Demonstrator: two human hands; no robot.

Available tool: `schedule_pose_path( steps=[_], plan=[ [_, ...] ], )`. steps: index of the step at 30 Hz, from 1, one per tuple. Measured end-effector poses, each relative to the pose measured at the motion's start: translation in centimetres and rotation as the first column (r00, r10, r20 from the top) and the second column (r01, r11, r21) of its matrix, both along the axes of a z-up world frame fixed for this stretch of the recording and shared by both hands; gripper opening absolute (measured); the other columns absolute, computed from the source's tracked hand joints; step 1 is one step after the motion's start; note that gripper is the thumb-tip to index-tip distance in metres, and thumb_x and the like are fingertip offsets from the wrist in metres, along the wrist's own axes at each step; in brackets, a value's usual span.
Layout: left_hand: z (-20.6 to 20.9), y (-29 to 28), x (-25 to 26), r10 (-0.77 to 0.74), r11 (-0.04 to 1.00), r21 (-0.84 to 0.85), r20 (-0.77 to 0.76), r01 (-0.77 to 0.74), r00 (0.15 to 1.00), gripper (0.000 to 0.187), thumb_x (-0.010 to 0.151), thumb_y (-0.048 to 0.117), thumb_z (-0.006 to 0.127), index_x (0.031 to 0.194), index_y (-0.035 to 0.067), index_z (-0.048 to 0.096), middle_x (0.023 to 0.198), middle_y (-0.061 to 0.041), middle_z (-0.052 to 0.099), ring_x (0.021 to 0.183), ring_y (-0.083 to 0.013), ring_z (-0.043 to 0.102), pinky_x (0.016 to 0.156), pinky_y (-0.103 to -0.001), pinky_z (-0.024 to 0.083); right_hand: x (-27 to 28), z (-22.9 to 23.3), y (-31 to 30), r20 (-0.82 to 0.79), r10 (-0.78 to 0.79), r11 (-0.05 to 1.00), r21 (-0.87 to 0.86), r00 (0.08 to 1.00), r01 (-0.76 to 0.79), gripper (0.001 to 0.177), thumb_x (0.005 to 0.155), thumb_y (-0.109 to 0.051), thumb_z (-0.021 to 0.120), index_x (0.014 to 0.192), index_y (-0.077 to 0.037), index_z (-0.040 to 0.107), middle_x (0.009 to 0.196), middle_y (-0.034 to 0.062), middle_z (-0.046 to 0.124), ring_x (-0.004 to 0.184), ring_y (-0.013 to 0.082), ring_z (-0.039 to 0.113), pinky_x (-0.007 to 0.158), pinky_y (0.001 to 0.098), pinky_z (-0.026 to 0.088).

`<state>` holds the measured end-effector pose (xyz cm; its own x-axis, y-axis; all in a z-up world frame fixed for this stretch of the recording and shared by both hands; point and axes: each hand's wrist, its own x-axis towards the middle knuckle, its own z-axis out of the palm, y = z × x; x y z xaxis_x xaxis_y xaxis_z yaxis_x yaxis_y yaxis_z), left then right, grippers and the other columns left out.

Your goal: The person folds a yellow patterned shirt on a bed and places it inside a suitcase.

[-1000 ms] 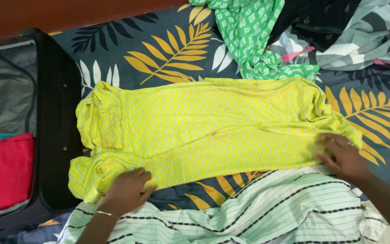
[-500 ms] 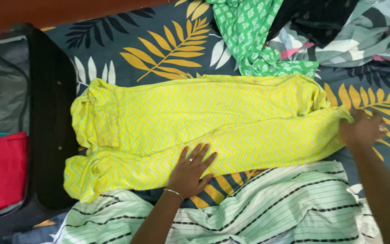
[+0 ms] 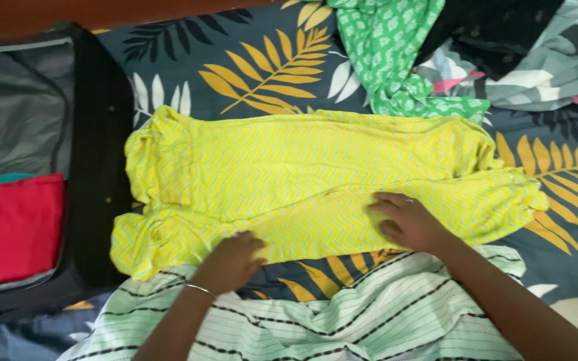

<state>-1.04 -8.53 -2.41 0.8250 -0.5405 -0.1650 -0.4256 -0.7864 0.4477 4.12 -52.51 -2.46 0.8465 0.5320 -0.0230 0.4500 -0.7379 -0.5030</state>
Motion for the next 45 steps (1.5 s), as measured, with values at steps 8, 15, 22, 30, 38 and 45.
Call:
schedule_pose_path(
  steps=[8, 15, 22, 30, 38, 45],
  plan=[
    [-1.1, 9.4, 2.4, 0.571, 0.78, -0.036, -0.367, -0.624, 0.735, 0.026, 0.092, 0.032, 0.065, 0.095, 0.006, 0.068, 0.08, -0.015, 0.073, 0.073, -0.0289, 0.072, 0.071, -0.042, 0.056, 0.8, -1.2, 8.0, 0.106, -0.121, 0.976, 0.193, 0.987, 0.099, 0.035, 0.086, -0.017, 0.075, 0.12, -0.015, 0.068, 0.127, 0.0108, 0.065, 0.12, 0.0331, 0.063, 0.101, 0.045, 0.05],
    [-4.7, 8.8, 3.6, 0.415, 0.898, -0.083, -0.163, -0.432, 0.895, 0.019, 0.084, 0.028, 0.069, 0.092, 0.01, 0.071, 0.088, -0.013, 0.073, 0.083, -0.0304, 0.069, 0.074, -0.044, 0.054, 2.7, 4.0, 31.1, 0.082, 0.254, 0.819, 0.511, 0.964, -0.26, 0.032, 0.095, -0.014, 0.072, 0.125, -0.008, 0.065, 0.123, 0.0139, 0.066, 0.119, 0.0334, 0.063, 0.104, 0.0422, 0.048],
    [-4.2, 7.7, 4.1, 0.356, 0.9, -0.06, -0.47, -0.432, 0.807, 0.02, 0.091, 0.026, 0.064, 0.09, 0.007, 0.069, 0.083, -0.011, 0.075, 0.074, -0.0242, 0.072, 0.069, -0.038, 0.059, 4.5, 4.8, 46.2, -0.22, 0.431, 0.888, -0.071, 0.875, -0.455, 0.069, 0.073, -0.003, 0.072, 0.138, -0.023, 0.061, 0.129, 0.0123, 0.066, 0.116, 0.0351, 0.063, 0.098, 0.0447, 0.05],
    [-2.5, 7.5, 4.5, 0.198, 0.726, -0.206, -0.851, -0.656, 0.487, 0.019, 0.096, 0.022, 0.064, 0.093, 0.004, 0.066, 0.079, -0.013, 0.076, 0.065, -0.0217, 0.075, 0.059, -0.035, 0.062, 10.0, -3.6, 43.9, -0.199, 0.033, 0.76, 0.641, 0.98, 0.104, 0.019, 0.078, 0.011, 0.056, 0.095, 0.003, 0.056, 0.087, 0.0217, 0.054, 0.082, 0.0312, 0.052, 0.077, 0.0413, 0.046],
    [-1.5, 7.5, 4.2, 0.254, 0.716, -0.205, -0.814, -0.668, 0.522, 0.021, 0.094, 0.019, 0.068, 0.093, -0.002, 0.069, 0.08, -0.015, 0.077, 0.063, -0.0237, 0.075, 0.057, -0.034, 0.062, 4.5, 4.3, 43.1, -0.743, 0.004, 0.448, 0.6, 0.669, 0.663, 0.027, 0.097, -0.02, 0.064, 0.122, -0.012, 0.058, 0.105, 0.0041, 0.069, 0.096, 0.0134, 0.065, 0.083, 0.031, 0.052],
    [-3.6, 7.7, 4.5, 0.222, 0.709, -0.207, -0.842, -0.674, 0.491, 0.028, 0.095, 0.028, 0.068, 0.095, 0.0, 0.067, 0.083, -0.014, 0.077, 0.063, -0.0208, 0.074, 0.057, -0.034, 0.062, 4.3, 10.5, 41.8, -0.375, 0.429, -0.022, 0.905, 0.822, 0.425, 0.031, 0.101, -0.032, 0.055, 0.123, -0.01, 0.058, 0.114, 0.0079, 0.071, 0.102, 0.0209, 0.07, 0.087, 0.0361, 0.057]
  ],
)
